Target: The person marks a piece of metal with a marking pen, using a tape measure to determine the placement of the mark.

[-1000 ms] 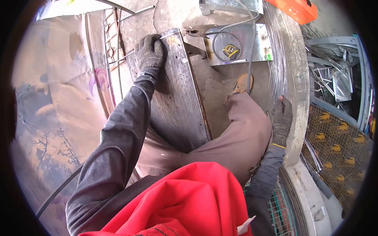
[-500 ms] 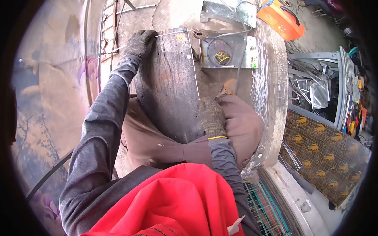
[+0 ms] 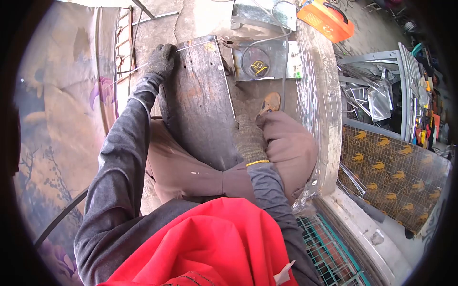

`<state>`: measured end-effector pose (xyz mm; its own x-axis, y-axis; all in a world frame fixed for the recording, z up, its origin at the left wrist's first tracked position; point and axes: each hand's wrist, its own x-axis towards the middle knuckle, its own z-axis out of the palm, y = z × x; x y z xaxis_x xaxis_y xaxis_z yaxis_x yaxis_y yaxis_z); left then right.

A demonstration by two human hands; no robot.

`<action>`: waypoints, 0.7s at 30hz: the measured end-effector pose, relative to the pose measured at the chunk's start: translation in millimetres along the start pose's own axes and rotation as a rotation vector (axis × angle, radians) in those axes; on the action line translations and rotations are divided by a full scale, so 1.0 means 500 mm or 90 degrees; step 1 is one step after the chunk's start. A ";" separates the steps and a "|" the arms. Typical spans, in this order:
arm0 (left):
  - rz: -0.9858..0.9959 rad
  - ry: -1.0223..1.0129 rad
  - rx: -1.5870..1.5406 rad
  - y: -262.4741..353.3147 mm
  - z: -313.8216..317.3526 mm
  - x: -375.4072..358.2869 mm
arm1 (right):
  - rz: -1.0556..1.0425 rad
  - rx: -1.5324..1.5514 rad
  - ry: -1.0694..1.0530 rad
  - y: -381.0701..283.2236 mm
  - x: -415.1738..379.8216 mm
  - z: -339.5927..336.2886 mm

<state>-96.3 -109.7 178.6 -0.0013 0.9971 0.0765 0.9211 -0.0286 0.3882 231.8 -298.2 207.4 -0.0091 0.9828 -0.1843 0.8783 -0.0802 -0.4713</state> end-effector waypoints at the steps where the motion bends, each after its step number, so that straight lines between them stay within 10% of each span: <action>1: 0.020 0.023 0.000 -0.003 0.002 -0.005 | 0.004 0.007 -0.044 0.002 0.002 -0.007; 5: 0.012 0.037 -0.008 -0.010 0.021 -0.010 | 0.100 0.053 -0.253 0.007 0.035 -0.071; 10: 0.040 0.086 0.024 0.001 0.034 -0.024 | 0.158 0.025 -0.116 0.026 0.219 -0.099; 21: 0.070 0.168 0.002 0.021 0.038 -0.027 | -0.129 -0.220 -0.138 -0.055 0.629 0.018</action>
<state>-79.3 -122.2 164.2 -0.0017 0.9352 0.3542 0.9225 -0.1353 0.3615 200.4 11.6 154.8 -0.2653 0.9125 -0.3113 0.9560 0.2070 -0.2080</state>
